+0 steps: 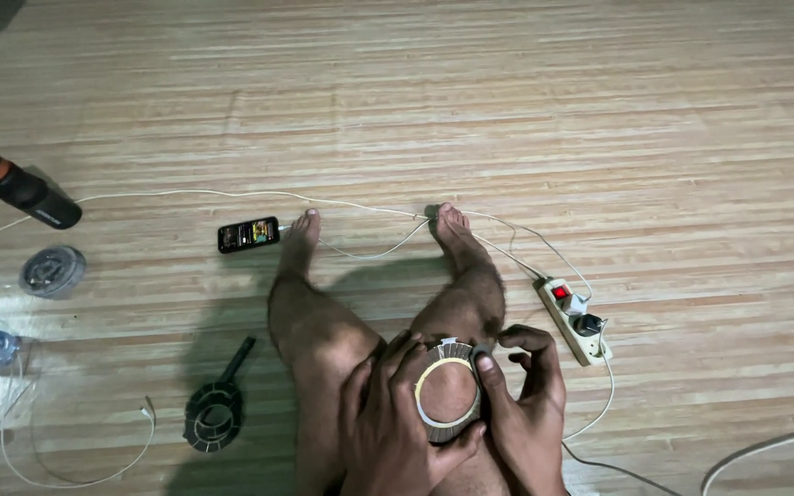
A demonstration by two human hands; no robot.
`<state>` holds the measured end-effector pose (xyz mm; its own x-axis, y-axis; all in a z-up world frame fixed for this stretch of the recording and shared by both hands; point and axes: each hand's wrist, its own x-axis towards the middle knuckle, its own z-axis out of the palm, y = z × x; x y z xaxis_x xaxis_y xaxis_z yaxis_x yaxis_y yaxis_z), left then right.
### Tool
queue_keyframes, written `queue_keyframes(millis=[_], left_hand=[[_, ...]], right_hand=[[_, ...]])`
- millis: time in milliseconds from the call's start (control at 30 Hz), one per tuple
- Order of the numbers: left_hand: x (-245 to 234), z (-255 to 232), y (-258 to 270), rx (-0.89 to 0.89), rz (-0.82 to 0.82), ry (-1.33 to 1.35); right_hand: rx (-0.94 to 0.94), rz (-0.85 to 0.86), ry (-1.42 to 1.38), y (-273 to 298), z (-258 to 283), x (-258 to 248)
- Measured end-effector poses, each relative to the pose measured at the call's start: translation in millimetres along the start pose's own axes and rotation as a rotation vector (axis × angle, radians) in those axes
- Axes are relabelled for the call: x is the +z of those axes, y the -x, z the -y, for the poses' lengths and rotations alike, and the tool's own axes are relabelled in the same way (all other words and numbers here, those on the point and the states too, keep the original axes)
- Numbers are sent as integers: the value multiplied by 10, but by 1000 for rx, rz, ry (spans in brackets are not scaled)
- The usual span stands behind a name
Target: Filing the edges of a motorcycle clutch plate to smooth them while seated on the floor.
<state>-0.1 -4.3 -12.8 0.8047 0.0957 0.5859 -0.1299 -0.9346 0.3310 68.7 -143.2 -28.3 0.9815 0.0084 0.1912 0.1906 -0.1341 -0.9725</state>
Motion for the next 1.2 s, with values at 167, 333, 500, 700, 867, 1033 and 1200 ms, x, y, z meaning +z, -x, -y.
queue_keyframes(millis=[167,333,500,700,867,1033,1200], left_hand=[[-36,-19,-30,-5,-12,-24],[-18,-18,-38,-13,-31,-20],[20,21,-16,8,-20,11],[42,23,-6,27,-43,7],[77,27,16,19,-78,13],[65,16,3,23,-103,4],[113,36,36,6,-68,12]], right_hand=[[4,42,-38,13,15,-3],[77,50,4,158,-234,-94],[94,55,42,154,-251,-130],[25,45,101,-40,19,-34],[-14,48,39,-148,48,42],[-29,49,19,-195,74,85],[-60,59,16,-260,208,148]])
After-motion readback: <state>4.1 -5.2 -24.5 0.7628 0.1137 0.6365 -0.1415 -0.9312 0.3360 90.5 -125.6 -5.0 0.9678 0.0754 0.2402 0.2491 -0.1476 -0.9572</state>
